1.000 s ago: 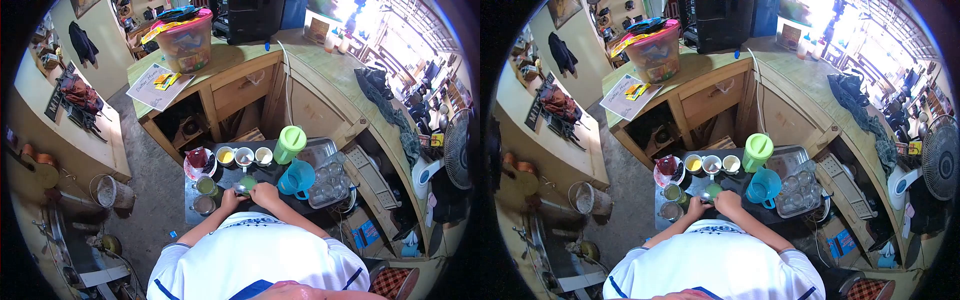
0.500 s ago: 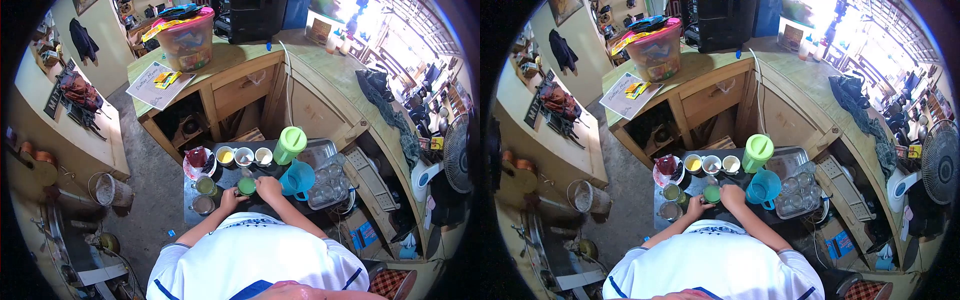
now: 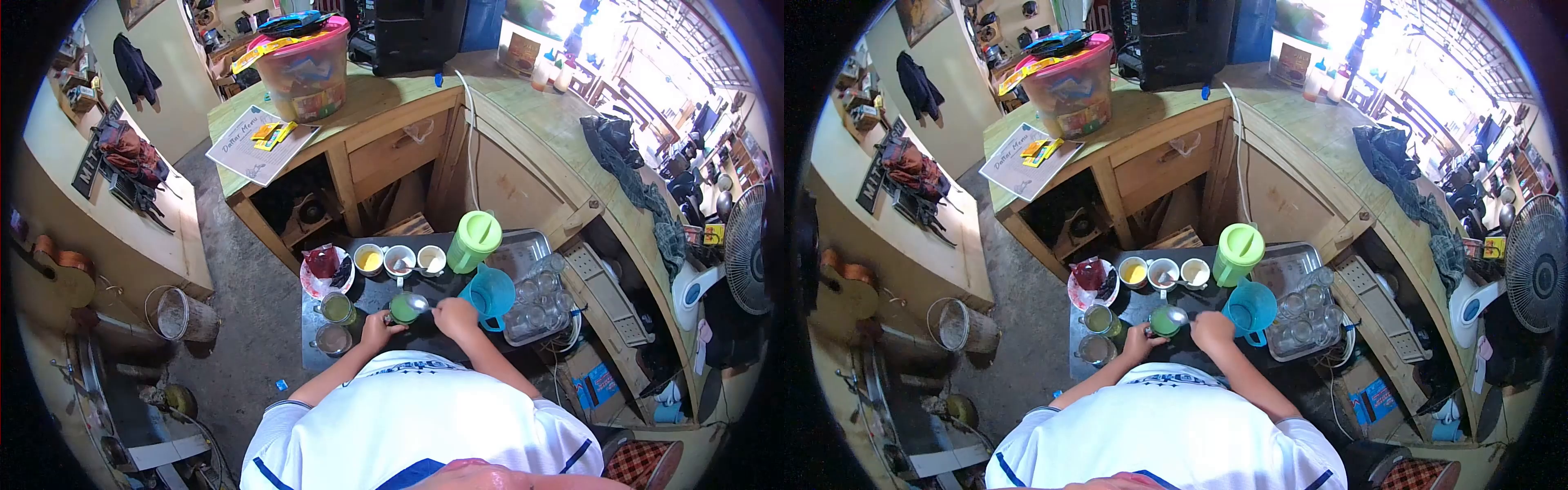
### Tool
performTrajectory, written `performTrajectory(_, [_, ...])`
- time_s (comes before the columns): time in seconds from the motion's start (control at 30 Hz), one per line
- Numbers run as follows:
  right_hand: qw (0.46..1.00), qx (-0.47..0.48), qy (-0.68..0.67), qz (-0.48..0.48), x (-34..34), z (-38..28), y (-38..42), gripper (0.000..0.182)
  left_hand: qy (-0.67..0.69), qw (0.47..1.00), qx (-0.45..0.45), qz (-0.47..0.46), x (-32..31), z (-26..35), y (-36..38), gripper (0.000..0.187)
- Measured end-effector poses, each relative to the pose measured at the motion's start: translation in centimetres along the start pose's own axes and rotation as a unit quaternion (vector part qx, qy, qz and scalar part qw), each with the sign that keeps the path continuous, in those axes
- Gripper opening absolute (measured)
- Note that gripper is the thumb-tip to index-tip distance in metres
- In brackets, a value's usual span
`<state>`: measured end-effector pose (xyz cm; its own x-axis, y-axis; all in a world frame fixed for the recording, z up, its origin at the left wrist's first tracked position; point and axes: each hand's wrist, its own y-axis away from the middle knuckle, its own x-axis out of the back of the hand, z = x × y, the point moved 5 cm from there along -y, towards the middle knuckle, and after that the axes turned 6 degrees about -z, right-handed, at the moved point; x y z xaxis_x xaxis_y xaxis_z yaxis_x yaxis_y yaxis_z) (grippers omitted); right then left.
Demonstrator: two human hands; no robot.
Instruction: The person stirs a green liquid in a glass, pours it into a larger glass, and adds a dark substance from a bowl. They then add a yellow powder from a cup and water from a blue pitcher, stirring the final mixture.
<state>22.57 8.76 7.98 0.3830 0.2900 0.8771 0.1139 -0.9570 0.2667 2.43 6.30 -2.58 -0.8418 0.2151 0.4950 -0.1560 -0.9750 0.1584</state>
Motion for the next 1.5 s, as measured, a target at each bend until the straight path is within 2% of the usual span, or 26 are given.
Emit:
performTrajectory(0.07, [0.994, -0.013, 0.039, -0.101, -0.1, 0.6, 1.6, 0.025, -0.006, 1.000, 0.006, -0.007, 0.0, -0.1, -0.1, 0.046])
performTrajectory(0.17, [0.991, 0.029, 0.021, -0.130, -0.7, -0.3, 2.6, 0.026, -0.007, 1.000, 0.014, -0.008, -0.3, -0.6, -0.1, 0.044])
performTrajectory(0.23, [0.989, 0.040, -0.001, -0.142, -1.5, -1.7, 2.3, 0.026, 0.045, 0.999, -0.018, 0.005, -0.3, -0.7, -0.2, 0.041])
performTrajectory(0.3, [0.989, 0.082, -0.075, -0.098, -2.9, -2.6, 1.2, 0.026, 0.024, 0.999, -0.023, 0.012, -0.1, -0.1, 0.0, 0.041])
performTrajectory(0.37, [0.989, 0.083, -0.094, -0.074, -3.7, -2.8, 0.3, 0.026, 0.004, 0.999, -0.028, 0.018, 0.3, 0.8, 0.2, 0.040])
performTrajectory(0.43, [0.996, 0.038, -0.080, 0.011, -2.2, -3.0, -0.3, 0.026, 0.002, 1.000, -0.019, 0.007, 0.4, 0.9, 0.3, 0.039])
performTrajectory(0.47, [0.999, 0.004, -0.046, -0.004, -1.6, -2.5, -0.3, 0.022, 0.001, 1.000, -0.019, 0.010, 0.5, 1.0, 0.2, 0.039])
performTrajectory(0.5, [0.999, 0.006, -0.046, -0.004, -0.9, -2.3, -0.1, 0.022, -0.002, 1.000, -0.015, 0.009, 0.5, 1.0, 0.2, 0.040])
performTrajectory(0.57, [0.999, 0.030, 0.040, 0.018, 0.5, -1.7, 0.4, 0.016, -0.005, 1.000, -0.012, 0.008, 0.4, 1.0, 0.2, 0.041])
performTrajectory(0.63, [0.999, 0.024, 0.038, 0.014, 1.3, -1.2, 0.9, 0.014, -0.015, 1.000, -0.001, 0.007, 0.2, 0.4, 0.0, 0.042])
performTrajectory(0.73, [0.997, 0.074, 0.025, 0.009, 2.3, -1.7, 1.4, 0.018, 0.004, 1.000, -0.025, 0.002, 0.0, 0.1, -0.2, 0.042])
performTrajectory(0.8, [0.989, 0.109, -0.071, 0.064, 3.2, -2.8, 1.6, 0.025, 0.012, 1.000, -0.018, -0.007, -0.1, -0.1, -0.2, 0.042])
performTrajectory(0.83, [0.989, 0.110, -0.071, 0.065, 2.7, -3.0, 1.4, 0.025, 0.021, 1.000, -0.010, -0.013, -0.1, -0.1, -0.2, 0.042])
performTrajectory(0.93, [0.946, 0.142, -0.258, 0.138, 0.9, -3.0, 0.6, 0.028, 0.014, 1.000, -0.023, -0.014, 0.3, 0.6, 0.1, 0.042])
performTrajectory(1.03, [0.936, 0.195, -0.272, 0.112, -0.7, -3.6, 0.1, 0.022, 0.022, 0.999, -0.034, -0.026, 0.0, 0.7, 0.4, 0.042])
performTrajectory(1.1, [0.938, 0.221, -0.247, 0.104, -1.2, -3.8, 0.3, 0.015, 0.016, 0.998, -0.041, -0.037, -0.1, 0.9, 0.5, 0.042])
performTrajectory(1.17, [0.941, 0.307, -0.101, 0.105, -1.9, -4.7, 1.0, 0.011, 0.009, 0.998, -0.047, -0.047, -0.2, 1.0, 0.5, 0.042])
performTrajectory(1.2, [0.951, 0.305, -0.022, 0.052, -2.6, -4.7, 1.2, 0.011, 0.002, 0.997, -0.050, -0.052, -0.5, 0.8, 0.4, 0.043])
performTrajectory(1.23, [0.951, 0.305, -0.022, 0.052, -2.6, -4.6, 1.4, 0.011, -0.006, 0.997, -0.053, -0.058, -0.7, 0.6, 0.3, 0.044])
performTrajectory(1.3, [0.941, 0.326, 0.068, 0.063, -2.6, -4.9, 2.1, 0.010, -0.009, 0.997, -0.050, -0.064, -0.9, 0.2, 0.1, 0.044])
performTrajectory(1.4, [0.945, 0.320, -0.004, 0.067, -1.5, -4.9, 1.8, 0.009, -0.008, 0.996, -0.050, -0.073, -1.2, 0.0, 0.0, 0.044])
performTrajectory(1.5, [0.951, 0.286, 0.027, 0.117, -0.8, -4.7, 1.4, 0.010, -0.005, 0.996, -0.050, -0.079, -1.3, 0.1, 0.0, 0.045])
